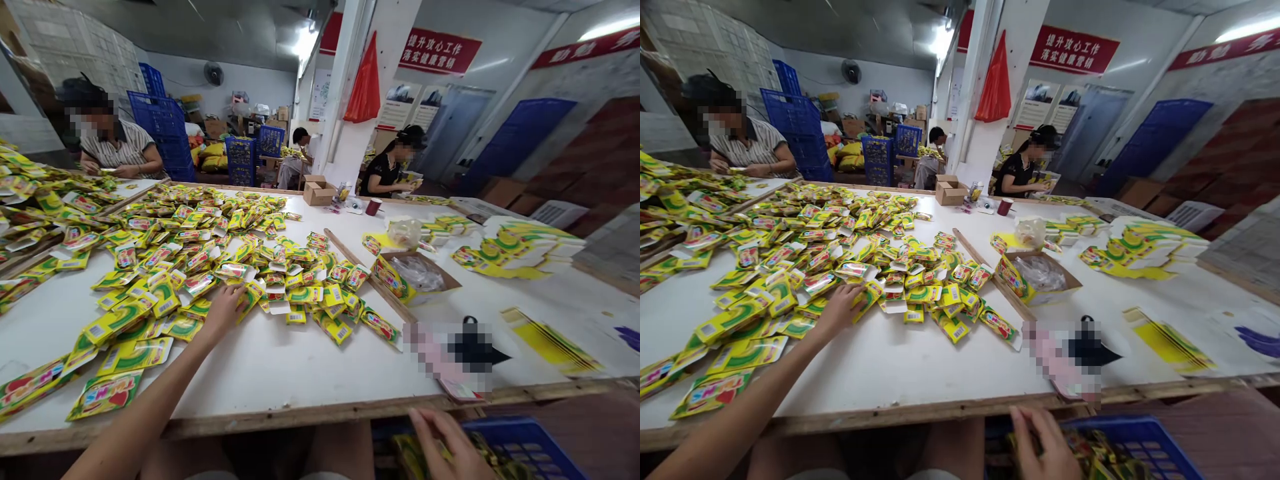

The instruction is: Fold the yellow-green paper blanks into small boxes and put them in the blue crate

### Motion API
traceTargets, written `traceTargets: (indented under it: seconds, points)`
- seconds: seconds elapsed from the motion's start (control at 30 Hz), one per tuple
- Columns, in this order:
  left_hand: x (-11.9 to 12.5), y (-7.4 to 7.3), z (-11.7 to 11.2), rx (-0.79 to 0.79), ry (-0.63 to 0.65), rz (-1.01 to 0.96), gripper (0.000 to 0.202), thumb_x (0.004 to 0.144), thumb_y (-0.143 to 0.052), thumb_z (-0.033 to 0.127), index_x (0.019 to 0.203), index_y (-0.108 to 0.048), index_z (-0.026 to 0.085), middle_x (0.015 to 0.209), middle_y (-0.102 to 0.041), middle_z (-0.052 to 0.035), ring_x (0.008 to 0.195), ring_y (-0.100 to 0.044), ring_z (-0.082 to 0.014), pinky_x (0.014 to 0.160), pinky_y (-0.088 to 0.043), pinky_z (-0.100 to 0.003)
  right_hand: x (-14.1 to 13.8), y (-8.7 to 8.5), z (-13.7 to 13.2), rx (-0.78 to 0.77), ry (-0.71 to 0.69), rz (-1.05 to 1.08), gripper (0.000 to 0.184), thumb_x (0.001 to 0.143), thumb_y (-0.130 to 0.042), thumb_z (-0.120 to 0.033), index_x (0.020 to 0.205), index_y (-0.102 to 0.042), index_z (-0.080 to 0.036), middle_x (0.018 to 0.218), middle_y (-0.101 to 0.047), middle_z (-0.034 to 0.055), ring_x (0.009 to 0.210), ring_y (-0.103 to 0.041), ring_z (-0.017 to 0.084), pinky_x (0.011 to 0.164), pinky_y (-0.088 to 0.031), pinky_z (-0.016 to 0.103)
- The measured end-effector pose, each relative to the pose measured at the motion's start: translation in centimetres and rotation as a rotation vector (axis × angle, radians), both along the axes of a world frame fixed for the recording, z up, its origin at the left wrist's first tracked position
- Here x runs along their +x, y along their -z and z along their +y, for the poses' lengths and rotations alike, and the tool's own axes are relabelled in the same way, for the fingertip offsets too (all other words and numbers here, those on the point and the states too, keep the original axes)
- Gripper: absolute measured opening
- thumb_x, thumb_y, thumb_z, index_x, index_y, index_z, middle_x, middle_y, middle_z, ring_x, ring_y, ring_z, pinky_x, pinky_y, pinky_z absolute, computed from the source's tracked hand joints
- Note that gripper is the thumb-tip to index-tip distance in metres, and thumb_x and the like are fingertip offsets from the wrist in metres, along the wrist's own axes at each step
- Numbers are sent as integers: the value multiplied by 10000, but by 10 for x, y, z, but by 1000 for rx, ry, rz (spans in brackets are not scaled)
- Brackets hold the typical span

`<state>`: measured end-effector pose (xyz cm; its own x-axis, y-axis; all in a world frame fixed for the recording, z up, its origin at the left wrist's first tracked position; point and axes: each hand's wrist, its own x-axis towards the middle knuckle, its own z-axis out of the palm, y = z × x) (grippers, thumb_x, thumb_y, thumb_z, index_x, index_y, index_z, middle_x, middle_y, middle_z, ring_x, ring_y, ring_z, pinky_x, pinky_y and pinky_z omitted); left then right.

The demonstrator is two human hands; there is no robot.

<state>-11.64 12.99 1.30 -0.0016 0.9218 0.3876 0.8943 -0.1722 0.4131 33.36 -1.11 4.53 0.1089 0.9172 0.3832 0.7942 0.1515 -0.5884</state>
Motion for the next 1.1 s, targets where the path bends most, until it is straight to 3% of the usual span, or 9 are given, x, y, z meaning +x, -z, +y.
traceTargets:
  seconds: [0.23, 0.33, 0.4, 0.5, 0.6, 0.7, 0.8, 0.97, 1.1]
  points:
    - [23, -1, -12, -23, 53, -34, 347, 738, -703, 191, 1076, -626, 210, 1210, -606, -146, 1181, -514, -357, 975, -420, -514, -139, 15, 15, -142, -442, 285, 274, 940, -489, -386, 787, -649, -225, 761, -682, 43, 733, -661, 202, 639, -520, 259]
    - [38, -5, -33, -29, 33, -111, 255, 811, -613, 198, 1065, -622, 190, 1109, -649, -137, 1077, -585, -319, 907, -472, -481, -173, 22, 22, -141, -496, 344, 191, 944, -486, -281, 860, -647, -222, 820, -680, 35, 763, -661, 189, 682, -521, 262]
    - [52, -10, -55, -51, 48, -175, 227, 864, -557, 255, 1071, -623, 190, 1038, -683, -108, 970, -640, -269, 826, -522, -407, -188, 30, 25, -87, -477, 340, 174, 927, -501, -232, 1033, -639, -221, 1015, -683, 68, 912, -663, 210, 767, -529, 295]
    - [72, -18, -91, -225, 218, -419, 232, 895, -537, 331, 1040, -671, 210, 937, -732, -67, 805, -689, -205, 643, -544, -273, -203, 39, 30, -2, -505, 234, 435, 856, -587, -172, 1281, -541, -251, 1338, -556, 93, 1261, -494, 290, 998, -430, 440]
    - [81, -24, -115, -378, 332, -797, 243, 868, -596, 363, 1006, -701, 193, 951, -748, -88, 873, -700, -229, 728, -548, -300, -207, 39, 35, -19, -536, 190, 386, 831, -621, -132, 1191, -592, -271, 1237, -631, 63, 1286, -459, 316, 1029, -363, 523]
    - [79, -22, -127, -320, 251, -1002, 308, 819, -673, 375, 1064, -648, 191, 1006, -740, -101, 950, -686, -246, 800, -533, -327, -204, 36, 36, -73, -484, 213, 195, 827, -653, -152, 987, -653, -263, 1020, -706, 49, 1171, -537, 326, 939, -420, 512]
    - [76, -16, -132, -259, 174, -1005, 300, 806, -689, 394, 1024, -647, 192, 957, -737, -77, 901, -676, -226, 793, -520, -311, -200, 37, 33, -56, -456, 281, 145, 842, -654, -213, 973, -670, -272, 1013, -699, 56, 1128, -554, 312, 930, -439, 491]
    - [84, 0, -137, -202, 19, -1279, 362, 861, -576, 520, 950, -646, 176, 863, -711, -57, 801, -670, -202, 715, -538, -298, -199, 50, 29, -68, -311, 613, 421, 862, -627, -345, 1252, -532, -217, 1261, -603, 124, 1099, -601, 266, 874, -521, 393]
    - [94, 11, -140, -230, -10, -1450, 460, 874, -485, 610, 998, -607, 185, 926, -720, -67, 796, -688, -207, 699, -558, -317, -201, 47, 33, -232, -406, 877, 414, 901, -557, -428, 1225, -506, -176, 958, -720, 95, 779, -692, 215, 658, -573, 304]
